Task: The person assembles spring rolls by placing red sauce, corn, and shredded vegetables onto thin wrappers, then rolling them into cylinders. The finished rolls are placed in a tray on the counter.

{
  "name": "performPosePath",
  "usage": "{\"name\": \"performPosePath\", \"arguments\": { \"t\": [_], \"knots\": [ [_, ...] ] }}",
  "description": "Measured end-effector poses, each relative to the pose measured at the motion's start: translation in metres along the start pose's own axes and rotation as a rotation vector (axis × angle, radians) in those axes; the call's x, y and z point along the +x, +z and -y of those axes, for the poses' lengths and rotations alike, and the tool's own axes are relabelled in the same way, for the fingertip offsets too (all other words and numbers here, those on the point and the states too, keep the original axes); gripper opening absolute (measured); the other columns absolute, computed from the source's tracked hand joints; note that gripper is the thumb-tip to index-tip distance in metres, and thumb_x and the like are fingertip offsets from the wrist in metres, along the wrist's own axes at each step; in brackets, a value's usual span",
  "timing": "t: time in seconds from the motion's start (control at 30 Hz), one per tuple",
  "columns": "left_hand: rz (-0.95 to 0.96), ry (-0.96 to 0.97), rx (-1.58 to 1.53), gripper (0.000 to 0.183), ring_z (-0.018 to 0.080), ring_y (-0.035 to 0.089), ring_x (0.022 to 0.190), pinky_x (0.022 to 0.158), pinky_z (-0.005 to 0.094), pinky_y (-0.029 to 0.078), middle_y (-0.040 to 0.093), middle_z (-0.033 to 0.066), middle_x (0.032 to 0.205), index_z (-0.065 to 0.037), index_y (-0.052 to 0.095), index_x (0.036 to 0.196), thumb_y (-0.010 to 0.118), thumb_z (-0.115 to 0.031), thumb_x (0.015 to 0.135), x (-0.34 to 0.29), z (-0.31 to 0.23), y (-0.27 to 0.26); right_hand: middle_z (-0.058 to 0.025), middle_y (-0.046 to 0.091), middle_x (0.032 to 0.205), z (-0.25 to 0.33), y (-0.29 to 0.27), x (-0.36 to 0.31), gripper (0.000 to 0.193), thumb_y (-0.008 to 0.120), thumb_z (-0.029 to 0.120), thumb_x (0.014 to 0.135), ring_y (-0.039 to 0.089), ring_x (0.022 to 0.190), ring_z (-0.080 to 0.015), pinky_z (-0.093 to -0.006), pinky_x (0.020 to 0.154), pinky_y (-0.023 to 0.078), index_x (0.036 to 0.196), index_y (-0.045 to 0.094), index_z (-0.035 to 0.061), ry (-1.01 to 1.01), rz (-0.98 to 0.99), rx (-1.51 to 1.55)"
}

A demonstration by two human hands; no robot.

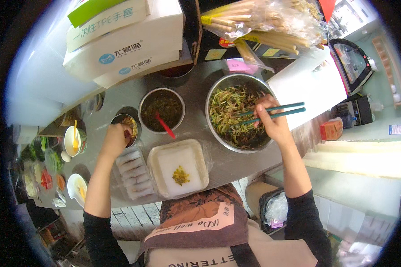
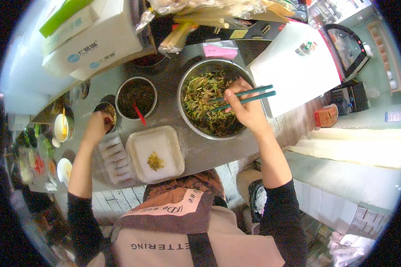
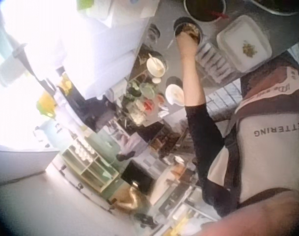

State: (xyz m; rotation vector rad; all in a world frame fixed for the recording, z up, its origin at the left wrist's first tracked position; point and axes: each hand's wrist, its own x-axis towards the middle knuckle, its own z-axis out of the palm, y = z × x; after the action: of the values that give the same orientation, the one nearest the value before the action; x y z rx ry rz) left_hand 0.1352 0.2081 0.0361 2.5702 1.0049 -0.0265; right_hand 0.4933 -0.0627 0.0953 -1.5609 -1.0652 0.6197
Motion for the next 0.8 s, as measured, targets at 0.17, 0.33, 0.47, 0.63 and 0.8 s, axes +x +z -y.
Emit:
{"name": "performPosePath", "arguments": {
  "t": [0.17,0.33,0.47,0.63,0.8],
  "knots": [
    [-0.036,-0.079,-0.072,0.009,0.0363,0.066,0.076,0.075,0.0403,0.053,0.068,0.0192,0.080,-0.003,0.072,0.081,0.069,-0.001,0.072,0.002,0.001,-0.005,-0.0085,0.058,0.080,0.000,0.011,0.007,0.021,0.056,0.014,0.097,0.062,0.065,-0.0131,-0.0248,0.051,0.056,0.087,0.055,-0.0038,-0.044,-0.237,0.019],
    [-0.149,-0.019,-0.048,0.010,0.0365,0.066,0.076,0.074,0.0404,0.053,0.068,0.0199,0.081,-0.002,0.072,0.082,0.069,-0.001,0.072,-0.002,-0.005,-0.009,-0.0054,0.059,0.079,0.006,0.007,0.009,0.020,0.053,0.017,0.098,0.059,0.061,-0.0111,-0.0234,0.053,0.054,0.085,0.054,0.0014,0.068,-0.378,0.099],
    [-0.095,-0.075,-0.050,0.016,0.0344,0.067,0.077,0.074,0.0379,0.053,0.069,0.0200,0.085,-0.002,0.073,0.087,0.067,0.002,0.072,-0.005,-0.012,-0.020,-0.0083,0.061,0.081,0.002,0.008,0.015,0.022,0.057,0.018,0.097,0.062,0.066,-0.0123,-0.0239,0.053,0.055,0.090,0.058,-0.0024,0.213,-0.282,0.035],
    [-0.169,-0.033,-0.040,0.015,0.0347,0.067,0.076,0.072,0.0396,0.052,0.068,0.0197,0.084,-0.003,0.073,0.087,0.069,0.000,0.073,-0.008,-0.019,-0.031,-0.0096,0.063,0.082,0.006,0.024,0.022,0.023,0.059,0.017,0.095,0.063,0.065,-0.0147,-0.0254,0.056,0.058,0.090,0.061,-0.0048,0.120,-0.430,0.116],
    [-0.145,-0.080,-0.002,0.014,0.0347,0.067,0.078,0.074,0.0404,0.052,0.069,0.0178,0.086,-0.005,0.073,0.087,0.069,-0.003,0.074,-0.013,-0.015,-0.041,-0.0054,0.061,0.085,0.018,0.034,0.020,0.020,0.055,0.021,0.098,0.059,0.072,-0.0113,-0.0240,0.056,0.056,0.094,0.060,0.0016,0.134,-0.309,0.083]
  ]
}}
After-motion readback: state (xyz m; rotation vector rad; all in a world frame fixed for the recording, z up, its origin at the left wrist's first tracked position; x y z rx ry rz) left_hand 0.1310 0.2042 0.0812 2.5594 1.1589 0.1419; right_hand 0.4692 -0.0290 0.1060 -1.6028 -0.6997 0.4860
